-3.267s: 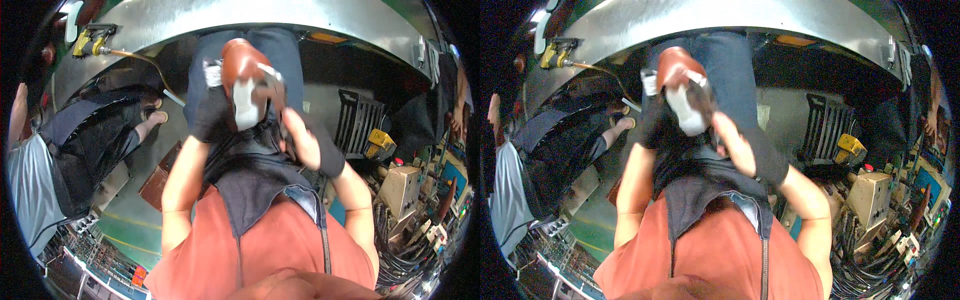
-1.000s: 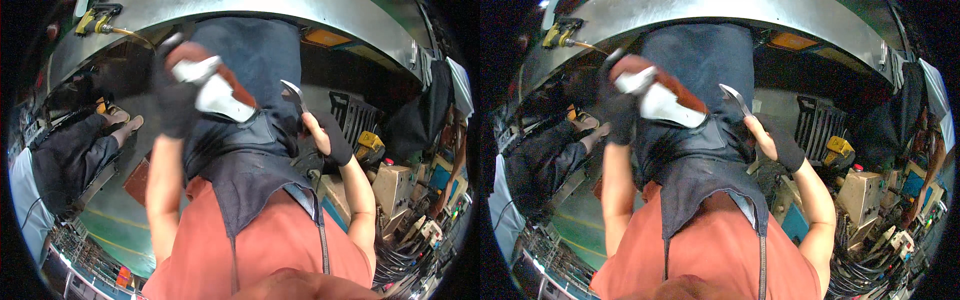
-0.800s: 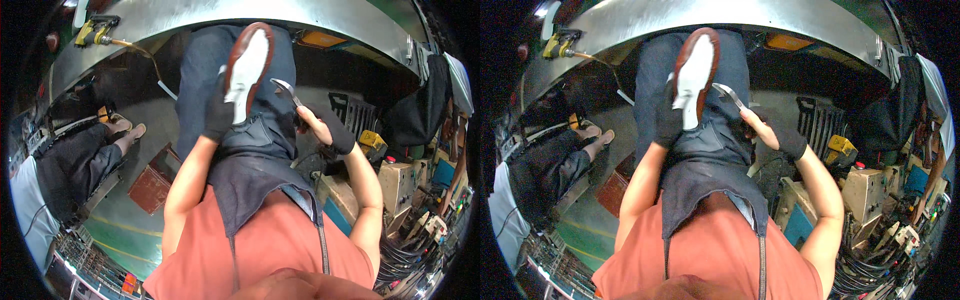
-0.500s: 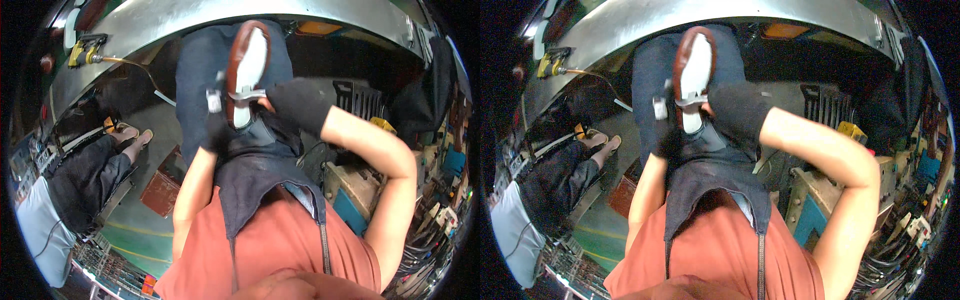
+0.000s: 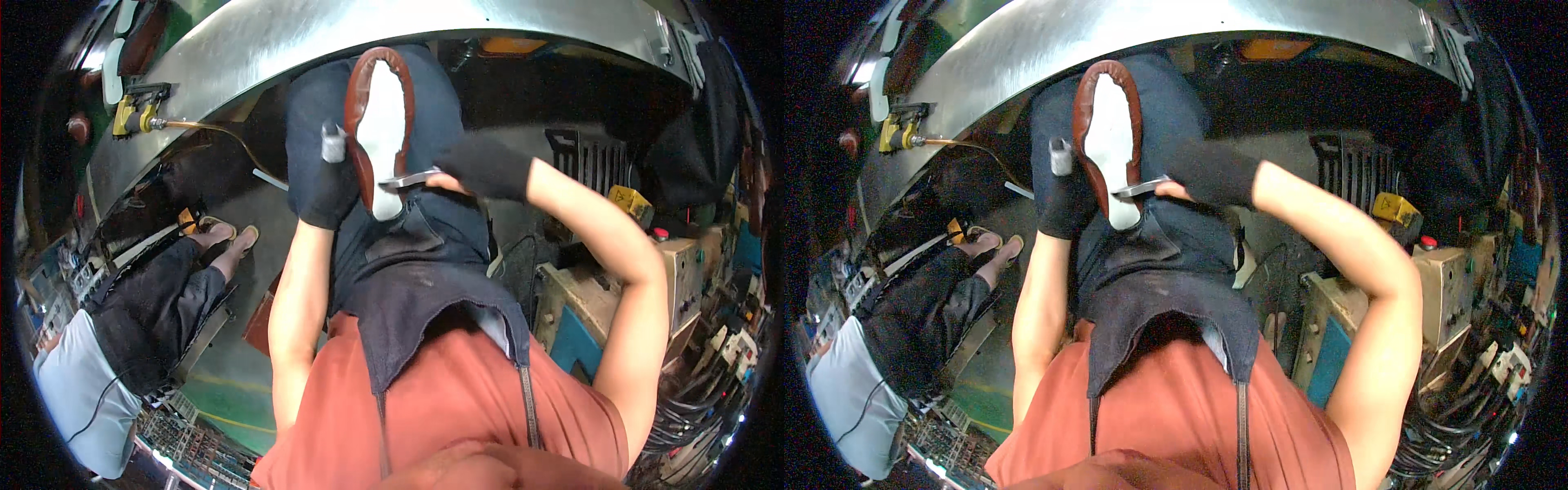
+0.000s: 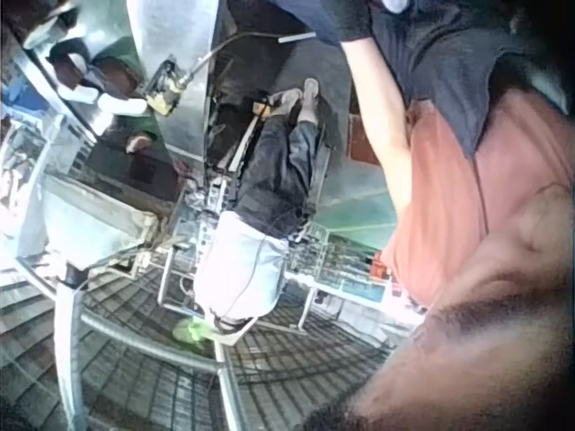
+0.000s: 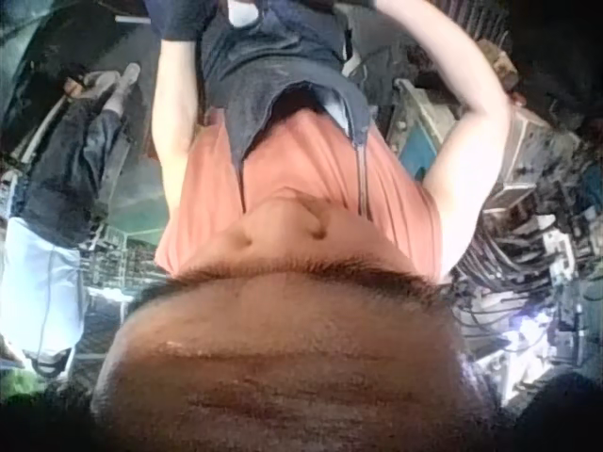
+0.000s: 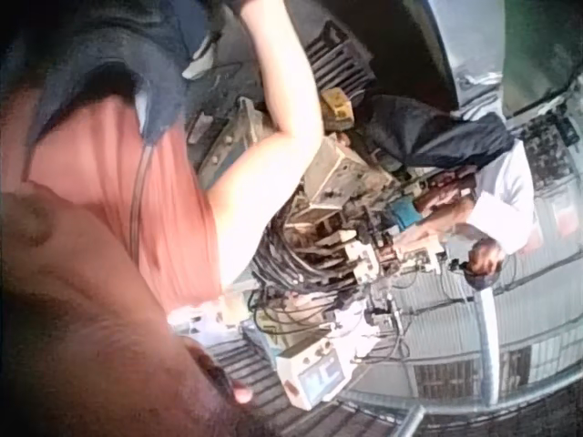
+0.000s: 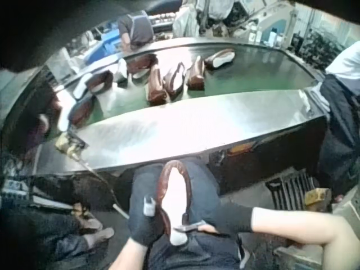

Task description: The person uses pliers to trim the white sole material of brown leather shoes. They pick up shoes from a conveyor belt, hold them on their lap, and scrape the edges of the soles with the tool before placing them back on the belt.

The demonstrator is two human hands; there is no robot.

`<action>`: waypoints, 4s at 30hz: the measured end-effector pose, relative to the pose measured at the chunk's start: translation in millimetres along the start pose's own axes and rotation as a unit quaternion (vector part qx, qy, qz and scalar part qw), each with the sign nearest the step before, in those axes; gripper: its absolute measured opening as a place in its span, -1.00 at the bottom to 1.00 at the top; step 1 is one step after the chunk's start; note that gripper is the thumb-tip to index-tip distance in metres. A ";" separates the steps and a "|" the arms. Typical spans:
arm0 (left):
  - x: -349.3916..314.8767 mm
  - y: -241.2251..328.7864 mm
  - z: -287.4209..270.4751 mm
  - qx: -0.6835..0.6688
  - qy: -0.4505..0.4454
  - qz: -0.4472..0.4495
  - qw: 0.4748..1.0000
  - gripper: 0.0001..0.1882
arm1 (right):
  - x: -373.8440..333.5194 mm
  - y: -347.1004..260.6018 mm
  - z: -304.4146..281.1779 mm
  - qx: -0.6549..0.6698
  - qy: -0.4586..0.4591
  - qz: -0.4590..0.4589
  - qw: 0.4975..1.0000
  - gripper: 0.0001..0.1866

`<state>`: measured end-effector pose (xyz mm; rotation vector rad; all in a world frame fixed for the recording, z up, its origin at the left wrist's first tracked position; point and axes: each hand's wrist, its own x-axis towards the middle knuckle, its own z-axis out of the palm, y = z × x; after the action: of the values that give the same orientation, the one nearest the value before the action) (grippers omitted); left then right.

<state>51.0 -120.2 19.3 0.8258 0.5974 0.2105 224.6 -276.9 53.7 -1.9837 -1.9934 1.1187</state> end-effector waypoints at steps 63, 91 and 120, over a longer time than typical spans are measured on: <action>435.9 166.6 214.1 0.614 0.012 0.486 0.622 -0.39 | 43.3 62.3 69.3 0.573 0.213 0.279 0.740 -0.57; 85.5 181.6 11.5 0.287 0.143 0.207 0.924 -0.43 | 3.7 46.7 83.0 0.695 0.254 0.301 0.601 -0.34; 3.0 68.9 -9.7 0.242 -0.185 0.383 0.872 -0.56 | 23.8 -124.2 63.5 0.285 0.342 0.035 0.895 -0.80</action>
<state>51.4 -66.8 64.1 1.5343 -0.0856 0.6248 84.2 -265.4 67.8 -1.7759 -1.0883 0.7313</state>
